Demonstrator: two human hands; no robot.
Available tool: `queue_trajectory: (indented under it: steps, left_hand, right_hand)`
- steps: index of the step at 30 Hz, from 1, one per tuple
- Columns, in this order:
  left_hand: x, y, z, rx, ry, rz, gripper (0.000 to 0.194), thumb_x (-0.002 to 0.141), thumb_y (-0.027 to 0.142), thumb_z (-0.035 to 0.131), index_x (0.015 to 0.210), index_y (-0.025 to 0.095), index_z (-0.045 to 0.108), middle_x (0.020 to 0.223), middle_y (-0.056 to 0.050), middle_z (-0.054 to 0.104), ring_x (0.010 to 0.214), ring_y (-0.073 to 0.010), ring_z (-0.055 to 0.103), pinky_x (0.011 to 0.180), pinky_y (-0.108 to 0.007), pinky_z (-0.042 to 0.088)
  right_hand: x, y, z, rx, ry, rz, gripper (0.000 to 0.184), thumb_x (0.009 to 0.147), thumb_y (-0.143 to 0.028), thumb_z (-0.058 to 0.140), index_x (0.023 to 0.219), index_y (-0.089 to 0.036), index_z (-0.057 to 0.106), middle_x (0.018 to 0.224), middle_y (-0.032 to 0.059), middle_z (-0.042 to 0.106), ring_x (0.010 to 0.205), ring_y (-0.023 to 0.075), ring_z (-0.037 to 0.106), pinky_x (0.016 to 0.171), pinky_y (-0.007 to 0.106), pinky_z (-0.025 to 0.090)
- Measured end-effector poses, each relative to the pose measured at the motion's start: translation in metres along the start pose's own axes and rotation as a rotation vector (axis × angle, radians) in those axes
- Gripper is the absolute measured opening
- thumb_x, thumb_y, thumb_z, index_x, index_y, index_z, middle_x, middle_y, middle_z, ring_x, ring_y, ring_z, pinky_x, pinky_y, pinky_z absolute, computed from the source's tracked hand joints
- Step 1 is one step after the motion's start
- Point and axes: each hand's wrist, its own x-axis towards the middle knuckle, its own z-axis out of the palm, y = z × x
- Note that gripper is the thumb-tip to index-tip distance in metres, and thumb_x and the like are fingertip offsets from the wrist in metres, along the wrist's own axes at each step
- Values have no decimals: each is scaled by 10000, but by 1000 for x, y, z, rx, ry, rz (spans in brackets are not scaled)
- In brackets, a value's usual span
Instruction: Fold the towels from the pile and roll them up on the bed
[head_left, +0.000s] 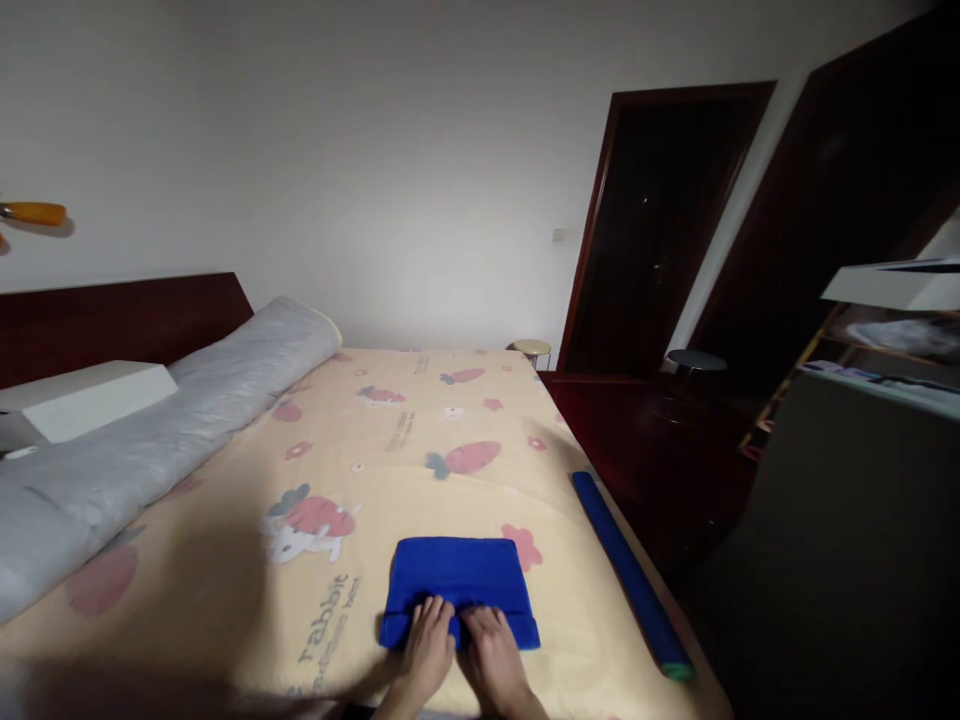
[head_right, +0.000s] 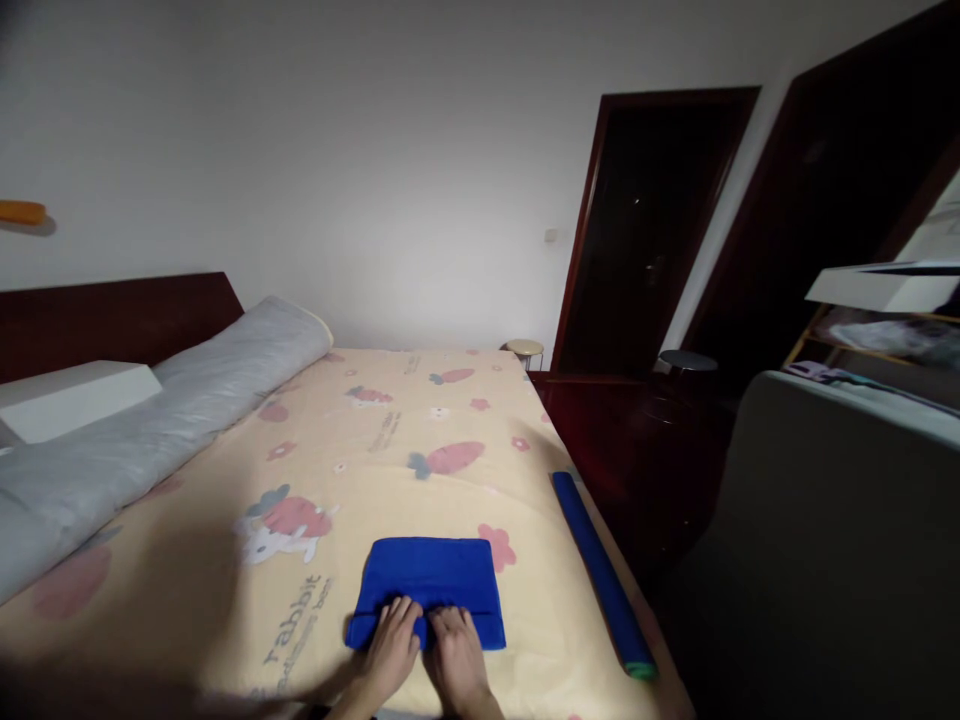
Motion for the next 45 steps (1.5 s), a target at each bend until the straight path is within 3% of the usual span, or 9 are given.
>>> queue_trajectory:
  steps: [3,9,13,17,25,32,36,40,45]
  left_hand:
    - [-2,-14,11,28,128,30,446,941,225,327,1316,249,567,1409,-45,587,1327,-196,493,1127,-380,374]
    - [-21,-92,1,214,431,113,391,945,242,388,1258,316,611,1282,-4,678,1199,-186,585,1019,-389,449]
    - [-10,-61,16,224,395,175,508,871,96,369,1300,254,590,1297,-27,676,1210,-185,587,1033,-379,440]
    - [8,-31,23,217,369,314,437,945,233,370,1341,229,556,1357,-29,636,1217,-161,591,1002,-312,471]
    - [-8,-102,3,268,472,115,403,961,331,385,1319,309,571,1375,-11,622,1278,-210,545,1036,-428,441]
    - [23,-19,20,158,282,290,470,966,264,331,1422,274,443,1470,-27,517,1333,-175,500,1054,-369,455]
    - [24,-63,3,193,254,113,469,971,308,309,1428,301,415,1491,-37,484,1345,-210,488,1050,-437,449]
    - [4,-122,-15,297,410,9,464,958,307,354,1415,305,436,1482,-31,496,1359,-228,470,1069,-451,417]
    - [-4,-80,-10,252,479,165,520,966,249,348,1481,307,302,1509,-6,461,1378,-175,445,1082,-370,423]
  right_hand:
    - [2,12,7,-20,-23,-32,441,891,-203,409,1289,-246,592,1320,41,640,1242,200,552,1106,373,318]
    - [-10,74,-10,-197,60,81,471,988,-423,324,1334,-215,565,1435,59,521,1370,274,437,1114,488,348]
    - [2,41,4,-137,24,-17,450,1003,-395,288,1341,-267,556,1432,36,526,1355,231,461,1120,437,363]
    - [19,17,16,-69,-88,-91,454,1000,-412,295,1367,-282,527,1439,30,518,1344,217,474,1116,421,377]
    - [-1,100,-13,-250,113,205,472,974,-440,336,1336,-243,565,1480,73,462,1405,303,379,1098,551,372]
    - [32,19,3,-27,-144,-23,517,995,-510,233,1425,-315,443,1512,12,411,1411,218,374,1161,458,325]
    - [34,52,-14,-131,-121,203,565,986,-522,241,1429,-237,445,1524,48,386,1440,250,316,1171,504,289]
    - [15,103,-31,-207,-10,267,552,977,-515,289,1427,-239,447,1536,54,359,1440,273,315,1156,543,296]
    - [13,72,-20,-112,24,72,489,996,-449,277,1422,-287,454,1522,51,400,1420,241,359,1145,500,334]
